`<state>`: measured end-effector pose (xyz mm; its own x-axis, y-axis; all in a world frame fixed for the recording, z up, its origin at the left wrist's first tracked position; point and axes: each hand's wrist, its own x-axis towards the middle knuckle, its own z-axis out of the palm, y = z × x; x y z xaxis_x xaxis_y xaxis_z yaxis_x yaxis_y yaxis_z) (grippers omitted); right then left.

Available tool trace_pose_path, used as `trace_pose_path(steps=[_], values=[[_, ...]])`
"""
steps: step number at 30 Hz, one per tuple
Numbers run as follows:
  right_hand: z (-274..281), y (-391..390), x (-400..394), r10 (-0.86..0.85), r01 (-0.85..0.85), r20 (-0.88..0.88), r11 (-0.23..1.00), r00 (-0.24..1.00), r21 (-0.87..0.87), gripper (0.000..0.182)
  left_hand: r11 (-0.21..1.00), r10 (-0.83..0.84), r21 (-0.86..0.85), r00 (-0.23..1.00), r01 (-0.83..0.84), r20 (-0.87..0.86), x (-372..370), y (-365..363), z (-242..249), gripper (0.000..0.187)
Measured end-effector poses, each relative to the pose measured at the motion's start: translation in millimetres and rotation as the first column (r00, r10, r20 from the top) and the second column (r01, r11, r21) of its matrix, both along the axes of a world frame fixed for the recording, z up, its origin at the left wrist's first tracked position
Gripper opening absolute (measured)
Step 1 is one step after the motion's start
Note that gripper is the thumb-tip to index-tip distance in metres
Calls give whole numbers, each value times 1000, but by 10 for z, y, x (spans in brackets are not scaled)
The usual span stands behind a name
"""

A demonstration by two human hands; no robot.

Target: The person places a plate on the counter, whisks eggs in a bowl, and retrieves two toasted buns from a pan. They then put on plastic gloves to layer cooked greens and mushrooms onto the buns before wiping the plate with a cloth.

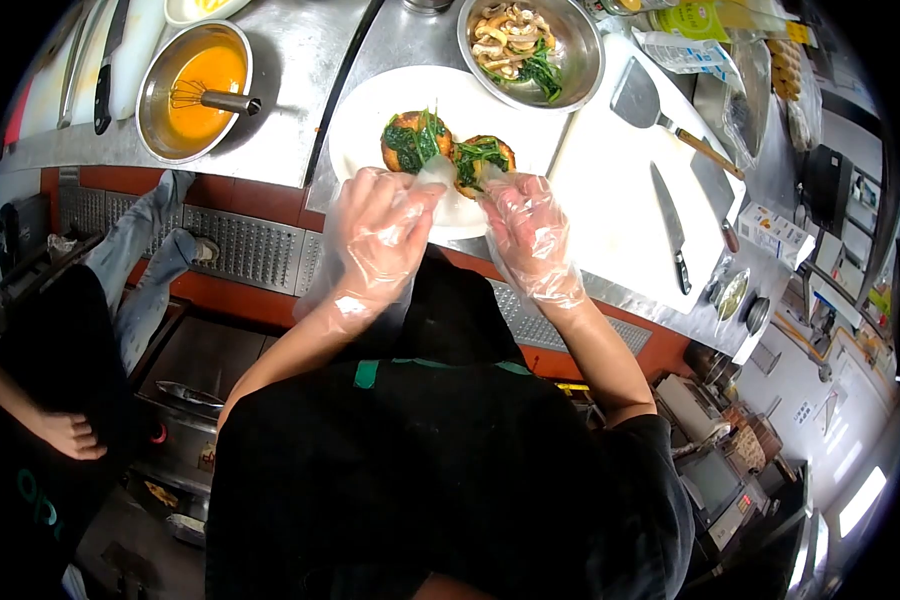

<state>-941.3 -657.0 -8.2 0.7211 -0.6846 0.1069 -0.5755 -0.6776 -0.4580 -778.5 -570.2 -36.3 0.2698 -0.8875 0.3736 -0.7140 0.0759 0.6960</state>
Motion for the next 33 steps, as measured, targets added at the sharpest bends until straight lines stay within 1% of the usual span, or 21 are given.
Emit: trace_pose_path(steps=[1,2,4,5,8,9,11,14,16,18,19,21,22,24,26,27,28,29,30,31,33], values=[[10,-5,-24,19,-22,-71,999,997,-38,34,1000,-13,17,1000,13,11,-18,-26,51,27],[-14,-9,-47,17,-20,-72,999,997,-38,34,1000,-15,17,1000,15,10,-45,-50,49,27],[-76,-21,-63,-12,12,1,992,1000,-129,29,996,-24,-89,999,28,49,-81,-126,21,28],[-76,-22,-63,-21,24,21,987,1000,-159,24,996,-21,-85,999,24,30,-125,-151,-23,26],[62,11,-20,-87,85,-20,993,996,-79,21,998,-55,-24,993,58,103,-145,-220,-21,21],[60,16,-7,-90,88,-20,993,996,-79,21,998,-55,42,990,50,128,-171,-241,-66,19],[56,33,2,8,-13,-60,996,998,-83,20,996,-73,63,988,65,133,-178,-237,-121,18],[-133,22,-62,-37,19,-133,990,990,-137,21,993,-90,85,988,79,128,-169,-211,-186,18],[0,23,-23,-55,39,-117,990,992,-137,20,993,-87,85,989,78,115,-159,-211,-176,19],[188,21,10,-27,28,-103,999,994,17,19,995,-84,61,991,78,102,-152,-211,-84,20],[198,18,-6,-28,30,-106,999,994,16,19,995,-86,59,991,80,100,-149,-200,-49,20],[226,-47,-55,25,-24,28,1000,999,-5,18,993,-118,7,992,118,37,-118,-194,6,24],[284,-174,-64,0,-4,169,1000,986,24,19,993,-115,-2,993,115,36,-103,-204,22,24],[474,-517,-62,-155,158,51,985,987,-67,17,978,-115,-169,992,122,51,-71,-154,55,28],[448,-1070,-49,-1,-37,-126,954,992,-299,15,982,-98,-156,992,109,80,-27,-90,75,32],[341,-1266,73,-120,35,-343,969,932,-243,18,985,-71,-154,994,84,84,11,-81,125,33],[235,-1411,204,-213,121,-546,972,810,-201,23,987,-46,-150,995,59,88,52,-65,192,34],[131,-1494,311,-211,118,-542,972,814,-203,23,993,-39,-111,996,48,84,110,-56,303,30],[3,-1537,401,-217,91,-616,969,758,-229,24,993,-33,-110,996,43,88,159,-25,333,30],[-131,-1580,463,-222,60,-684,966,695,-252,26,999,5,-50,995,0,103,210,13,348,27],[-482,-1729,436,-207,48,-685,969,698,-243,24,994,38,98,981,-58,191,289,24,564,21]])
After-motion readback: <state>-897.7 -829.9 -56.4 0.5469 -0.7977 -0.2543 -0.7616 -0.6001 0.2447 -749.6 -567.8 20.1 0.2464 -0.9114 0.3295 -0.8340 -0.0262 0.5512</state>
